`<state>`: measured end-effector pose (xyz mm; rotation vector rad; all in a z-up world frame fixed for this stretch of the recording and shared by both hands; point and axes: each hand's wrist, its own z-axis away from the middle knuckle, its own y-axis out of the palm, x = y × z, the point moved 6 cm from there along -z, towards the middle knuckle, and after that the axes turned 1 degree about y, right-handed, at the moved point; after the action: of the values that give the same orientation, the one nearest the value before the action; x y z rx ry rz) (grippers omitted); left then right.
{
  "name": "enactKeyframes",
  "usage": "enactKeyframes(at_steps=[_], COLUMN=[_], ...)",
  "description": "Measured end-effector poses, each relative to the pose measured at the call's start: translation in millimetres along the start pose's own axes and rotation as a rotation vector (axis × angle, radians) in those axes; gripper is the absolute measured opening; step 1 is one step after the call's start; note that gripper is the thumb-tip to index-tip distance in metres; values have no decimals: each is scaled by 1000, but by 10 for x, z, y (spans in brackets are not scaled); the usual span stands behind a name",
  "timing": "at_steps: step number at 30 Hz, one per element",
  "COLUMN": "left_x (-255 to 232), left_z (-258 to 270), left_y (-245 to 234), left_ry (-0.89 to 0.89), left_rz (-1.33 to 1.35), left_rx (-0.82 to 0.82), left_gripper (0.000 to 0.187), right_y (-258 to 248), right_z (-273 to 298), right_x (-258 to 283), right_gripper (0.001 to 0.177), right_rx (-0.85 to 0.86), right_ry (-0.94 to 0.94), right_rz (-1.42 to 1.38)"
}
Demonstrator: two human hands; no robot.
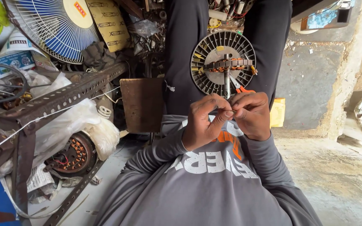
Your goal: The person is repairing an electric fan motor by manipulating the internal components, likely connecting or replacing wires.
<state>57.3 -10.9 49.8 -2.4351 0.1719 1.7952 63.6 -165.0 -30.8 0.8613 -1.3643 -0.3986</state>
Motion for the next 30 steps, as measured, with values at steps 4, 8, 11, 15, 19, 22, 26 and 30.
enactKeyframes(at_steps=[4,8,11,15,19,22,26,30], left_x=[7,-149,-122,-186,-213,-237,-235,-168], left_z=[19,32,64,63,37,21,-18,-90], left_y=[2,7,48,52,56,58,26,-10], left_ry=[13,105,93,168,163,169,133,44], left_rz=[-30,-159,-131,-215,-207,-204,-111,-23], left_rx=[11,-11,21,1,30,52,95,181], left_gripper=[10,10,8,9,8,8,9,9], right_y=[34,77,98,145,215,228,294,333], right_z=[43,94,159,173,149,171,204,229], right_x=[35,80,118,148,223,242,272,247], right_gripper=[17,17,18,17,18,17,18,19], right_rx=[-57,-80,-67,-69,-76,-80,-88,-117], right_ry=[3,-40,-102,-124,-171,-175,-182,-194], right_rz=[41,137,204,225,258,272,301,366])
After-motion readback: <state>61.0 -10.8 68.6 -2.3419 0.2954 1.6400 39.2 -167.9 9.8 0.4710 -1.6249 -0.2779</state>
